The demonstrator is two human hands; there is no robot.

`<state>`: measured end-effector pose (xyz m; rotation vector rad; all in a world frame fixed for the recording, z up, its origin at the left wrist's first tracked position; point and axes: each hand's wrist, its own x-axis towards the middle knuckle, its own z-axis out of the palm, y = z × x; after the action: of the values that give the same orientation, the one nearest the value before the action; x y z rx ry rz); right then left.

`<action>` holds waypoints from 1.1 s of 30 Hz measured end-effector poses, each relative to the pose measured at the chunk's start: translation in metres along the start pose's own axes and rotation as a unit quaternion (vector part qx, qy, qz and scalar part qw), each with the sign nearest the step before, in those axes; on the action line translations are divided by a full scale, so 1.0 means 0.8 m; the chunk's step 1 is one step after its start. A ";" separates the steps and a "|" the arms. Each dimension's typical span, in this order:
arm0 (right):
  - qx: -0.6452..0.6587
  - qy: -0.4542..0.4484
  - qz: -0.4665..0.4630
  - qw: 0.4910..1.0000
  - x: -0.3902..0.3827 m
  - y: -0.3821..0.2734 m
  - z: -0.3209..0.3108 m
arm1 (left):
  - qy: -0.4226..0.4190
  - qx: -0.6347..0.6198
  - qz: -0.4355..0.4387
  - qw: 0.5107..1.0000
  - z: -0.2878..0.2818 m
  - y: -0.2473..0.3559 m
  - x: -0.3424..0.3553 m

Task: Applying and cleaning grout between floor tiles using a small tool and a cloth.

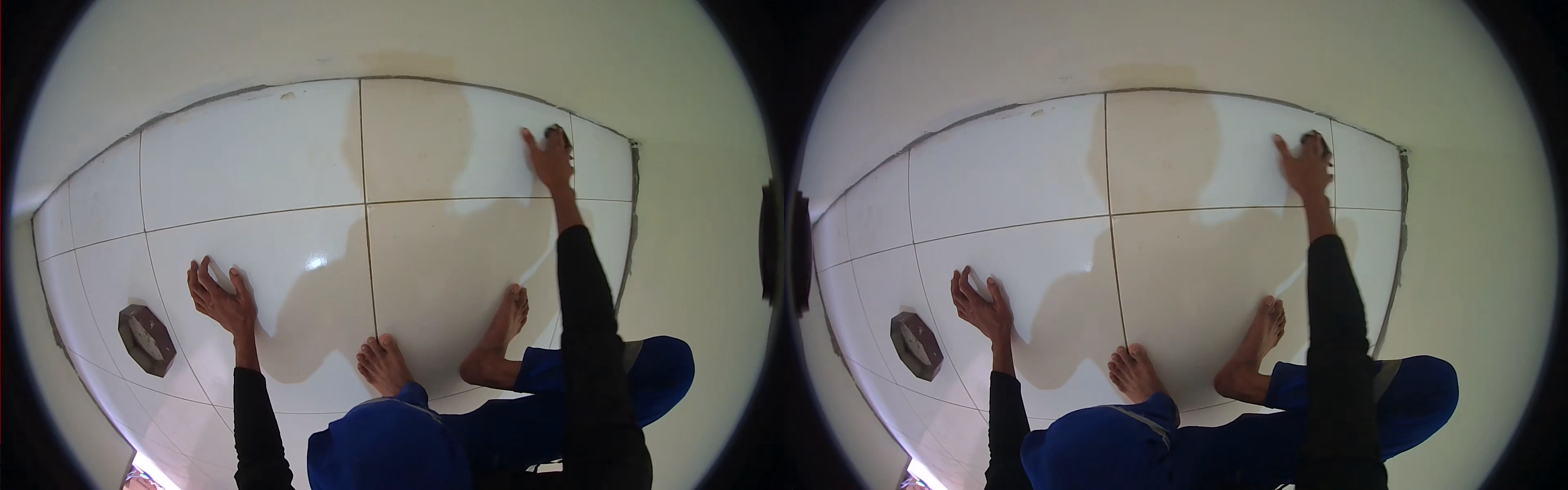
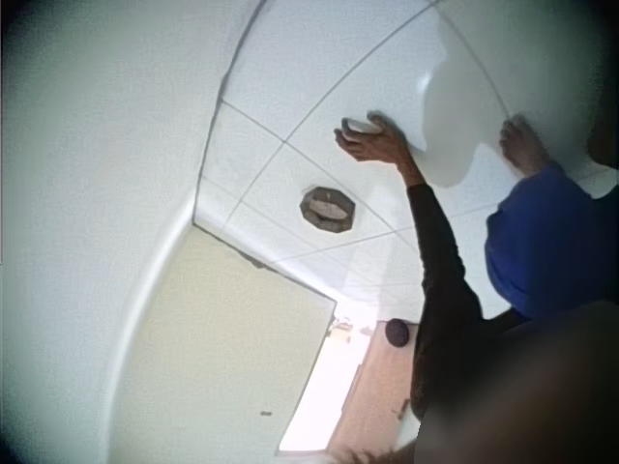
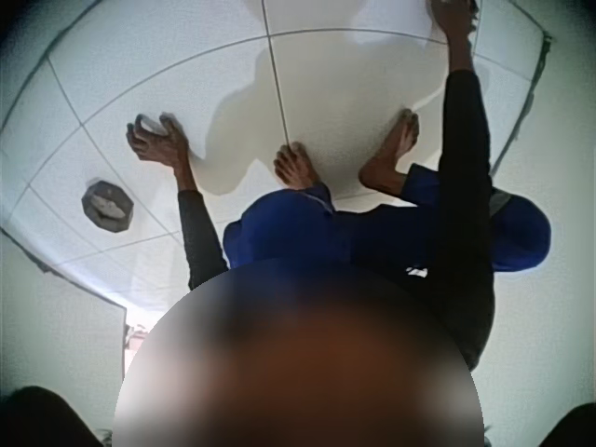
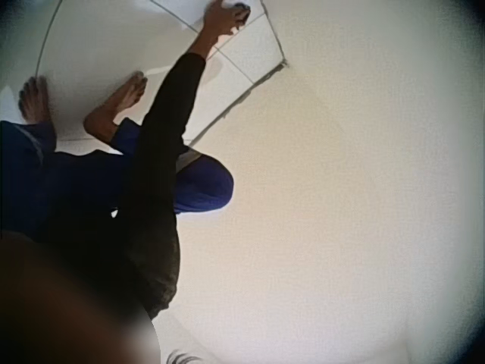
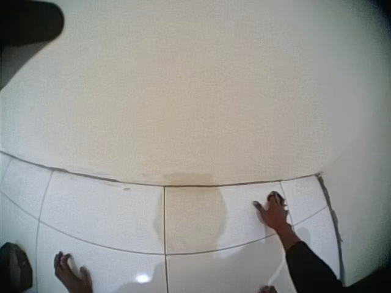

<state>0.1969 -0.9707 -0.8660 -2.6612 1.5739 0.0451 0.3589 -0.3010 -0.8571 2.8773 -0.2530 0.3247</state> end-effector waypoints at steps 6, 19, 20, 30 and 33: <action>0.031 0.004 -0.295 0.955 -0.162 -0.238 -0.005 | -0.001 0.001 -0.021 1.000 -0.004 -0.035 -0.011; 0.003 -0.026 -0.221 0.975 -0.103 -0.224 -0.042 | 0.008 -0.008 -0.021 1.000 -0.001 -0.022 -0.007; 0.007 -0.026 -0.226 0.974 -0.115 -0.226 -0.039 | 0.011 -0.001 -0.014 1.000 -0.003 -0.019 -0.008; -0.065 -0.057 -0.296 0.951 -0.132 -0.202 -0.034 | 0.012 -0.010 -0.009 1.000 -0.004 -0.014 -0.004; -0.058 -0.094 -0.306 0.946 -0.139 -0.197 -0.047 | 0.013 -0.005 -0.010 1.000 -0.004 -0.028 -0.006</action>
<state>0.2814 -0.7999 -0.8182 -2.9962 0.6641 0.3601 0.3581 -0.2783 -0.8600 2.8613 -0.2214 0.3550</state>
